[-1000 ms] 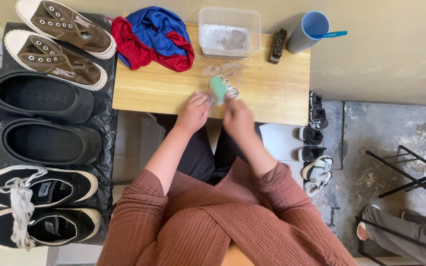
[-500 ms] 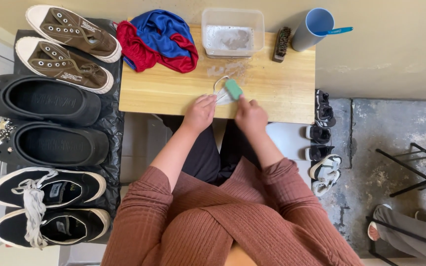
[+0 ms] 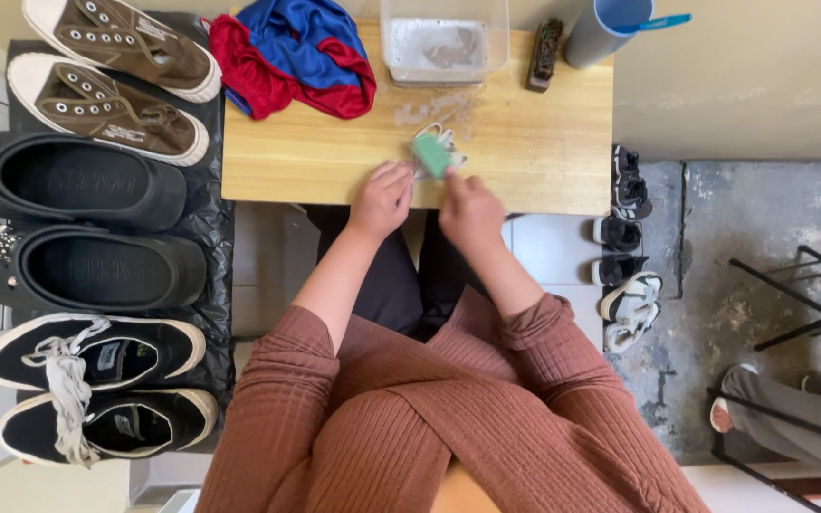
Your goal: The person wipes a brown canvas sneaker with a blue and red cloth, then scrubs the white shoelaces with a green brush and soapy water. The cleaned shoe and laces are placed on a nearby shoe rack.
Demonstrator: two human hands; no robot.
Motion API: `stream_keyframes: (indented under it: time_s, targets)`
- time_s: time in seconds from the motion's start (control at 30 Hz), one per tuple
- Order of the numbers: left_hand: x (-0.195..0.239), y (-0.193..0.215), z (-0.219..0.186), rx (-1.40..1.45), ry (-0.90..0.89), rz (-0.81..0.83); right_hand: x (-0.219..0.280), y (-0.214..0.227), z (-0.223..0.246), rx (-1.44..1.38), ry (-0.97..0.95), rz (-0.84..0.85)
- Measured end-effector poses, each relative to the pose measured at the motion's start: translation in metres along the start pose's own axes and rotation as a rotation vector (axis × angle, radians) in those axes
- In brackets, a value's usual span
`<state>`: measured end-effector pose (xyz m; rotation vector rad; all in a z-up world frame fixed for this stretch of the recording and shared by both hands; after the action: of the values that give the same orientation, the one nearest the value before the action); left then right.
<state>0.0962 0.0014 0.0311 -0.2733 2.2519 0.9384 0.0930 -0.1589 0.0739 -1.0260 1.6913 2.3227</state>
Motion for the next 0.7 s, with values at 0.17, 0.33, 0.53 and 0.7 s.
stream_keyframes:
  time_s: [0.17, 0.33, 0.53, 0.7]
  targets:
    - [-0.013, 0.015, -0.018, 0.012, -0.016, 0.013, 0.023, -0.016, 0.020, -0.008, -0.067, 0.084]
    - [-0.021, 0.023, -0.021, 0.030, -0.006, 0.001, 0.005, -0.007, 0.007, -0.138, -0.140, 0.083]
    - [-0.019, 0.020, -0.018, 0.056, 0.004, 0.006, 0.020, -0.041, -0.012, -0.073, -0.107, 0.123]
    - [0.001, 0.008, -0.004, 0.023, 0.001, 0.016, 0.024, -0.027, 0.036, -0.009, -0.077, 0.152]
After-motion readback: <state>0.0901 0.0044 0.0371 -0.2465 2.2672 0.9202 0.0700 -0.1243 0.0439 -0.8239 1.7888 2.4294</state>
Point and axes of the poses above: each hand's wrist, its own x-axis away from the middle knuckle, its own y-axis out of the back of the hand, z = x × y, the point moved 10 cm from there along -x, towards the middle knuckle, and after that the axes turned 6 degrees about y, right-handed, at the moved point
